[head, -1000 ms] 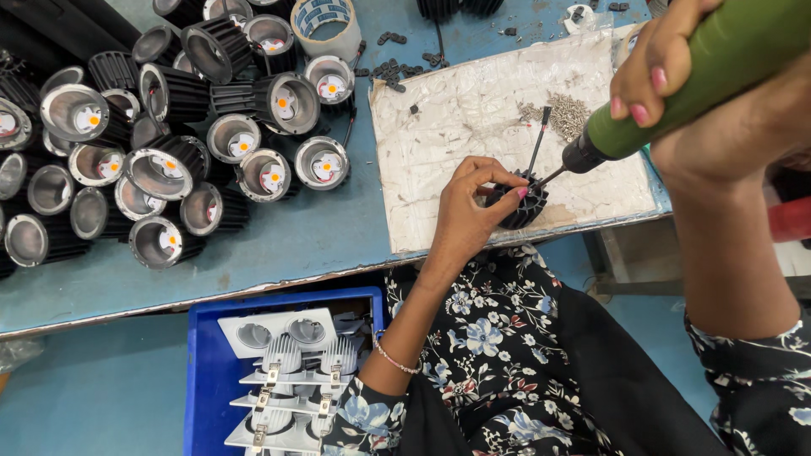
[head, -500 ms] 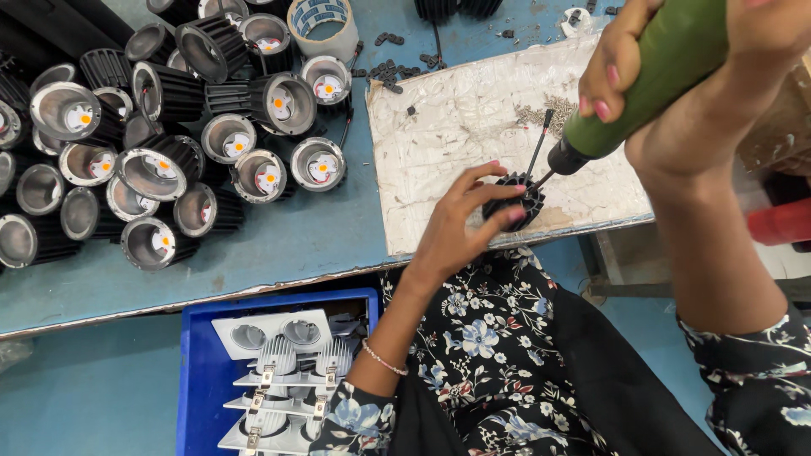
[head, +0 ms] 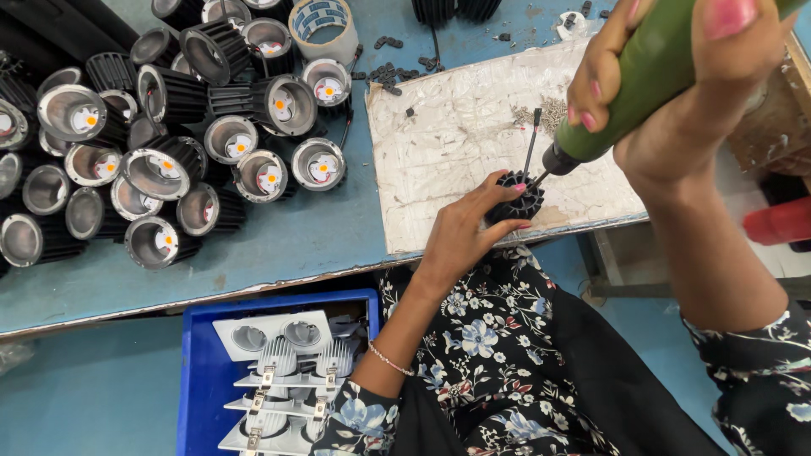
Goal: The person assembles LED light housings by using a power screwdriver to drive screws into the heat sink, applying labels, and joining housing components by hand.
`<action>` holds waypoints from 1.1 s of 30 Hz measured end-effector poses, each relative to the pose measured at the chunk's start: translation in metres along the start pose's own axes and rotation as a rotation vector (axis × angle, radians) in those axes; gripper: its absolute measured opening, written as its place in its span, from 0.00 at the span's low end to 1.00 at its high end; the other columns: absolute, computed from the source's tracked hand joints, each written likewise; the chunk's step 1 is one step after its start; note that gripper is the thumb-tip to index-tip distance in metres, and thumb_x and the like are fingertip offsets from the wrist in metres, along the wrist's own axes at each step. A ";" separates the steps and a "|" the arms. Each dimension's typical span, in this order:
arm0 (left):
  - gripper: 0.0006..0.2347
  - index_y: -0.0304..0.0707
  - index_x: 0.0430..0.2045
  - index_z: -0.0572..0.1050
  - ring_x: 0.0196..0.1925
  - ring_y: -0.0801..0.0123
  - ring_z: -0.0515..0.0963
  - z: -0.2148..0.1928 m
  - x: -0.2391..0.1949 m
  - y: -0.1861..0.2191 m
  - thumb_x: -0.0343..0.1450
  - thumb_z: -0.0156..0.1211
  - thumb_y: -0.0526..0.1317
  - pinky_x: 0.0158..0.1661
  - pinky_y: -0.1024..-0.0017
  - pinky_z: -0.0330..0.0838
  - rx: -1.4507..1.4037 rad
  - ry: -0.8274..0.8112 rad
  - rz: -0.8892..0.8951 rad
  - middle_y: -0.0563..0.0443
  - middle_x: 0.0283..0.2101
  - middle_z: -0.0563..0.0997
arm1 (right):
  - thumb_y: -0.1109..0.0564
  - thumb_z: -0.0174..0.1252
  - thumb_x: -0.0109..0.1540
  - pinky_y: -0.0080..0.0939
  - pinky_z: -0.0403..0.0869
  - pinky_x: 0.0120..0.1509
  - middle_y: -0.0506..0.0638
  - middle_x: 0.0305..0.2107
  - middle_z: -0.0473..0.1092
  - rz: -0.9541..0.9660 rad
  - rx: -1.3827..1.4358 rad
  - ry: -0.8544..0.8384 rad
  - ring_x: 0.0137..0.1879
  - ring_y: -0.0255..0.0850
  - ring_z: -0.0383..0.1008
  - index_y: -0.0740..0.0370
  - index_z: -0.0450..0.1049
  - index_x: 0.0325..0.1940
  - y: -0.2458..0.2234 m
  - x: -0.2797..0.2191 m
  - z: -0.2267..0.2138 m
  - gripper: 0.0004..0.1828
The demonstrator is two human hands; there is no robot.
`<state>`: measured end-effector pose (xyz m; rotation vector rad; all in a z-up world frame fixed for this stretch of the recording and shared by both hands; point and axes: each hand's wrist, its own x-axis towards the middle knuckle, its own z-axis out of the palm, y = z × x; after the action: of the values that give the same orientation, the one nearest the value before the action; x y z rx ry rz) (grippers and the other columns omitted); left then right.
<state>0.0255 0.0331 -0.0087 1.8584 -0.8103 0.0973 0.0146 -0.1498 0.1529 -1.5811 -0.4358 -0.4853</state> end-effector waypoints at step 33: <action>0.20 0.45 0.50 0.76 0.54 0.53 0.84 0.004 -0.002 0.008 0.65 0.72 0.48 0.51 0.64 0.79 0.025 0.092 0.028 0.45 0.59 0.81 | 0.20 0.45 0.68 0.44 0.60 0.29 0.55 0.26 0.55 -0.015 0.086 0.030 0.21 0.43 0.55 0.64 0.60 0.48 0.016 -0.009 -0.016 0.40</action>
<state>0.0181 0.0290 -0.0050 1.8526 -0.7746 0.2094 0.0153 -0.1669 0.1360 -1.4869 -0.4406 -0.4950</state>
